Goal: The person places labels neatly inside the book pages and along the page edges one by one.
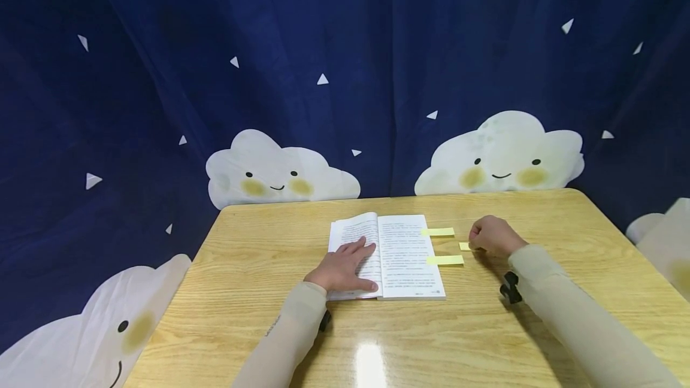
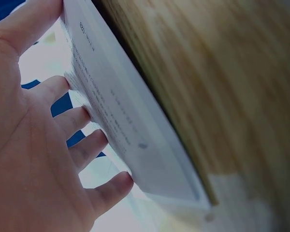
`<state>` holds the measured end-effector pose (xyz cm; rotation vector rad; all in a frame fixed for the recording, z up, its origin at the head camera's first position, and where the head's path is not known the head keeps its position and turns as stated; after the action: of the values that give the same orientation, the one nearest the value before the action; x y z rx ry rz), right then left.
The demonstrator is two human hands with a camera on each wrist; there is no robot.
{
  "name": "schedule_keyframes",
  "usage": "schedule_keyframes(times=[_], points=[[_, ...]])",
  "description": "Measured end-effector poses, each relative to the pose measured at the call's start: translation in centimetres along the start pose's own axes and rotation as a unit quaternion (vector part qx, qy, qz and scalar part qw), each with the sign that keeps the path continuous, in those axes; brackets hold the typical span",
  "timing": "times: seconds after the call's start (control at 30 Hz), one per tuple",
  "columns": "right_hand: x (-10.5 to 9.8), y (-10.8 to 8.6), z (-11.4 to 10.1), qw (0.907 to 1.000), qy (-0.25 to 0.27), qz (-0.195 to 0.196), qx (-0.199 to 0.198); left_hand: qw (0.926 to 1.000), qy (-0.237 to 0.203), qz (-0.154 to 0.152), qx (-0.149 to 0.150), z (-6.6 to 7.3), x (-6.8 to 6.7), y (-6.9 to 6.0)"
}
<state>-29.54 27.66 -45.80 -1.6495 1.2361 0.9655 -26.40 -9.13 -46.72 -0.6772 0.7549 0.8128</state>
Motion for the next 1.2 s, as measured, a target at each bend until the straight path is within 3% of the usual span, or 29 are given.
schedule_keyframes(times=[1.2], points=[[-0.36,-0.01,0.32,0.9996,0.003,-0.021,0.017,0.9999,0.005,-0.010,-0.013,-0.09,-0.02,0.27]])
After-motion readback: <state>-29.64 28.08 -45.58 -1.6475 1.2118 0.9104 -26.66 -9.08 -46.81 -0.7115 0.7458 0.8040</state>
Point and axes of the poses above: each hand's wrist, its own y-axis towards the middle knuckle, its own x-axis out of the palm, z = x × y, the point moved 1 cm from there along y, towards the middle knuckle, and after that the axes turned 12 degrees about -y, right-handed, at the moved point
